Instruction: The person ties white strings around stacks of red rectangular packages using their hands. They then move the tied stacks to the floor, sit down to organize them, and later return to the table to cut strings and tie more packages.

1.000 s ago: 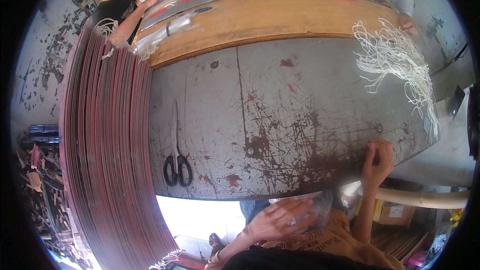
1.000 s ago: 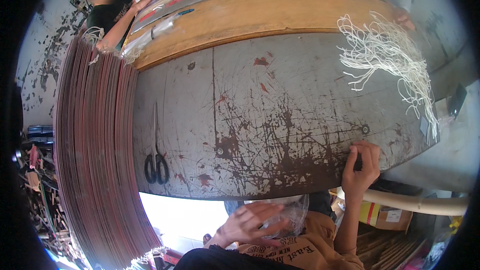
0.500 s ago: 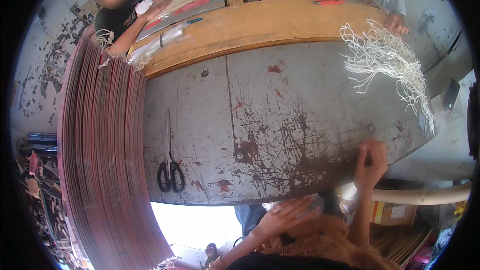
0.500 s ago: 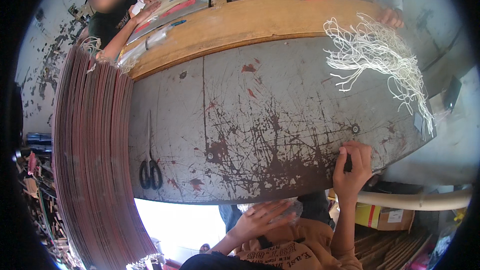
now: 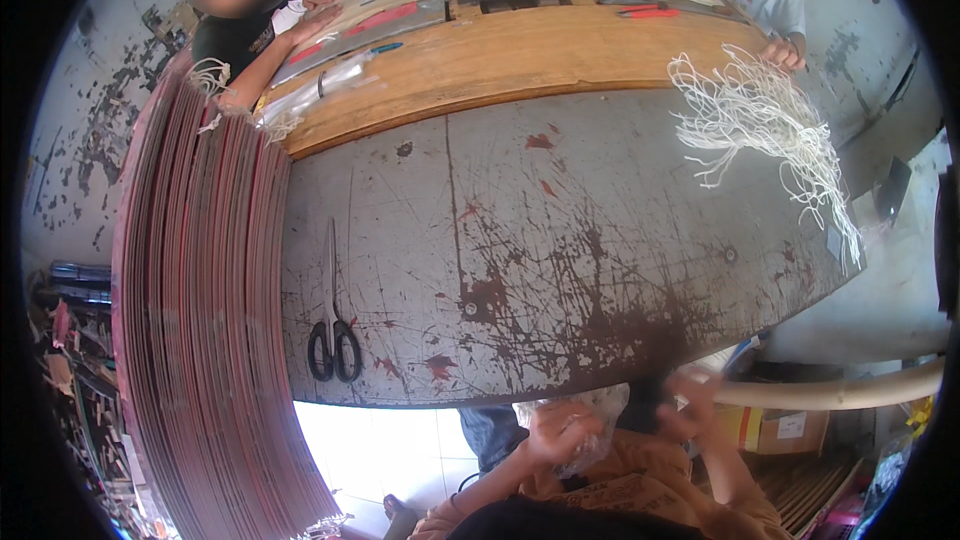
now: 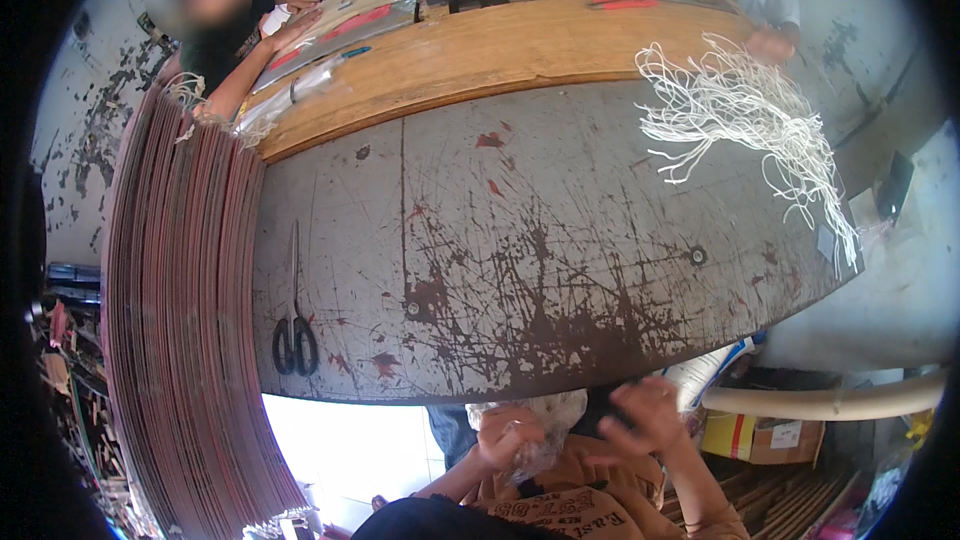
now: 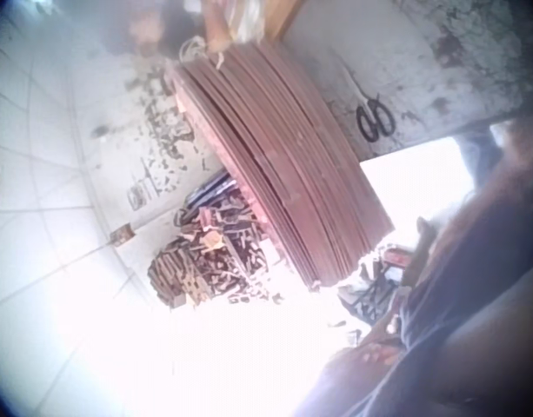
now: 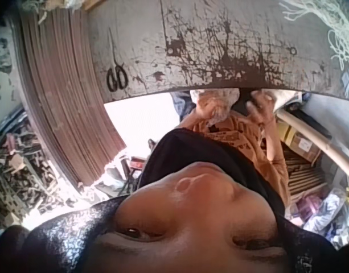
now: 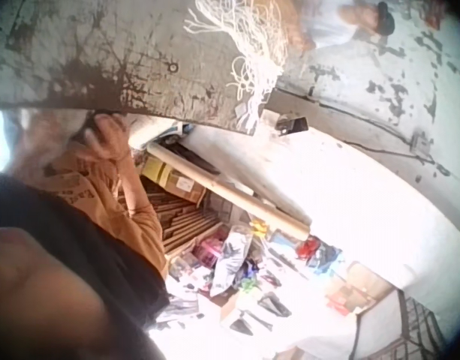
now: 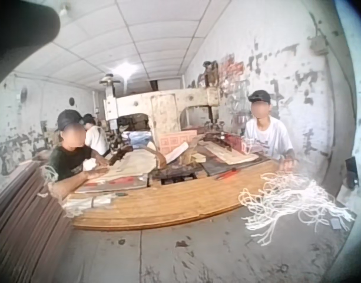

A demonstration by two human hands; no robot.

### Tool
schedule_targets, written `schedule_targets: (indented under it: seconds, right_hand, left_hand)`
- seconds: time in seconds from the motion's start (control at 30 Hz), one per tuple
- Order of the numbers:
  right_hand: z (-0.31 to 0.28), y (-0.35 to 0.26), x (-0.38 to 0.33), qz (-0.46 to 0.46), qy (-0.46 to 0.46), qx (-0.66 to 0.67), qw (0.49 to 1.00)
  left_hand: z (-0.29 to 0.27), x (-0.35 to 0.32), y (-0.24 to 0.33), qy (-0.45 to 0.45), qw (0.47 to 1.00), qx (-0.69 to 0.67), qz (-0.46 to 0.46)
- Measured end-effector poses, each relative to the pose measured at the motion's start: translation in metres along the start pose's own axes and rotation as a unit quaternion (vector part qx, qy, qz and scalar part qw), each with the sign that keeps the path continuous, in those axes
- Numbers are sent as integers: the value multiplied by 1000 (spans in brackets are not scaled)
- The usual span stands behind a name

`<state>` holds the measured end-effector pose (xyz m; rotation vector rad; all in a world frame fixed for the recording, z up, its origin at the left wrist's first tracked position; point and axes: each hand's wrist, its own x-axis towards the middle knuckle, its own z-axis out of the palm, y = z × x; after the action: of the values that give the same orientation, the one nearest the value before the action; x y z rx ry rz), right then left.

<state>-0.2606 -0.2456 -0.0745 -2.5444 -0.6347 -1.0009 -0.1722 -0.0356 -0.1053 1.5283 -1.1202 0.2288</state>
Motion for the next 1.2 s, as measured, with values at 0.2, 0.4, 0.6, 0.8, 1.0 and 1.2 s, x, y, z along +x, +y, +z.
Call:
schedule_targets:
  seconds: [0.2, 0.4, 0.6, 0.8, 1.0, 1.2]
  right_hand:
    - [29, -44, -15, 116, -162, 155, 968]
    - [40, -74, 7, 269, -113, 258, 921]
    - [37, -67, 10, 235, -114, 245, 934]
    - [15, -47, 9, 317, -115, 277, 900]
    - [-54, -27, -18, 549, 78, 352, 754]
    - [-192, 17, -112, 411, -3, -386, 826]
  left_hand:
    - [0, 23, 51, -19, 979, -197, -39]
    - [18, 20, 63, -123, 939, -320, -9]
    - [19, 45, 69, -168, 946, -265, 83]
    - [6, 36, 58, -160, 976, -90, 119]
    - [-123, 19, 42, 3, 951, 308, -29]
    - [-195, 19, 27, -26, 703, 654, -279]
